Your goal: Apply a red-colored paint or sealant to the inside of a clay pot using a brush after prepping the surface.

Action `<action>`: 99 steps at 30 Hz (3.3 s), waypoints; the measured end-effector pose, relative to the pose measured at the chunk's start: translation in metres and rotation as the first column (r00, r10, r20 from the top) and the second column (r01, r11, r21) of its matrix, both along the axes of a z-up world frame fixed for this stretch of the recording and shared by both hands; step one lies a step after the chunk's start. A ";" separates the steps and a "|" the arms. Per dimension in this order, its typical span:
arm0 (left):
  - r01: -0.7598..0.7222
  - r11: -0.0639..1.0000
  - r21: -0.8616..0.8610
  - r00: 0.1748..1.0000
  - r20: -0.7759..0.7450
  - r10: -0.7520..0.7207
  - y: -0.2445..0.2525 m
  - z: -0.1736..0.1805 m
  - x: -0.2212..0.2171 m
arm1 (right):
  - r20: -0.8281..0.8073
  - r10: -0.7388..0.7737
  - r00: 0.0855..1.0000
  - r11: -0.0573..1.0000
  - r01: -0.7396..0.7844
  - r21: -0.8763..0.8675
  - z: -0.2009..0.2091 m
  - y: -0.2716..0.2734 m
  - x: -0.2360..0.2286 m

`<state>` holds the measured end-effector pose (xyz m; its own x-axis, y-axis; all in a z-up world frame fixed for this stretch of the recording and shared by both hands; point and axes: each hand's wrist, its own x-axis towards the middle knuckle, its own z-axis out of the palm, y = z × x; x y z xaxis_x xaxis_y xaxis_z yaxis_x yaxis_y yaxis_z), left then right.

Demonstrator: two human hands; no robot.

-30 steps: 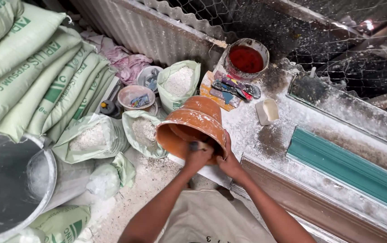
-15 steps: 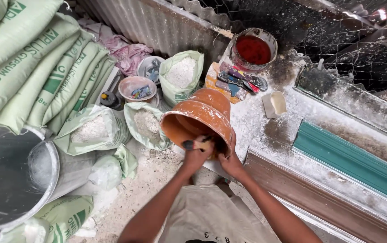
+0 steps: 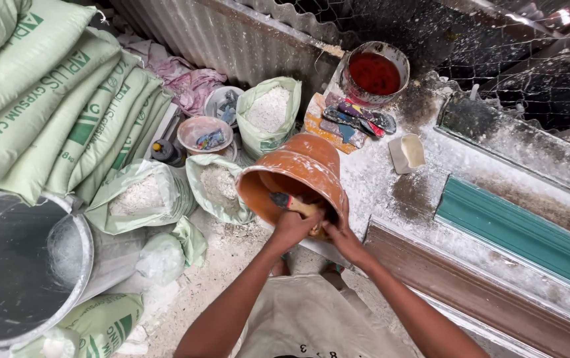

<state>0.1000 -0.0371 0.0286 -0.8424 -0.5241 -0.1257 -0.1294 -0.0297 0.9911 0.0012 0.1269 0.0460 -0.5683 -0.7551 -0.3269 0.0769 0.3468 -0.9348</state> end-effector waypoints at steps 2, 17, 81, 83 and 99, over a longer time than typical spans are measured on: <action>0.070 0.997 0.042 0.997 -0.026 -0.069 -0.003 0.044 -0.009 | 0.079 -0.030 0.996 1.000 0.030 0.009 0.057 -0.001 -0.013; -0.269 0.879 -0.394 0.945 -0.284 0.162 -0.023 0.060 -0.079 | -0.037 0.039 0.999 0.985 -0.045 -0.166 0.145 -0.071 -0.106; 0.210 0.978 -0.007 0.931 0.307 -0.198 -0.018 0.041 -0.088 | -0.224 0.275 0.935 0.925 -0.321 -0.202 0.150 -0.098 -0.089; 0.060 0.926 0.373 0.982 0.142 -0.121 -0.016 0.052 -0.093 | -0.219 0.270 0.938 0.920 -0.318 -0.228 0.152 -0.100 -0.092; 0.283 0.839 -0.465 0.873 0.487 -0.023 -0.033 0.168 -0.021 | -0.179 -0.076 0.981 0.971 0.032 -0.235 0.140 -0.049 -0.088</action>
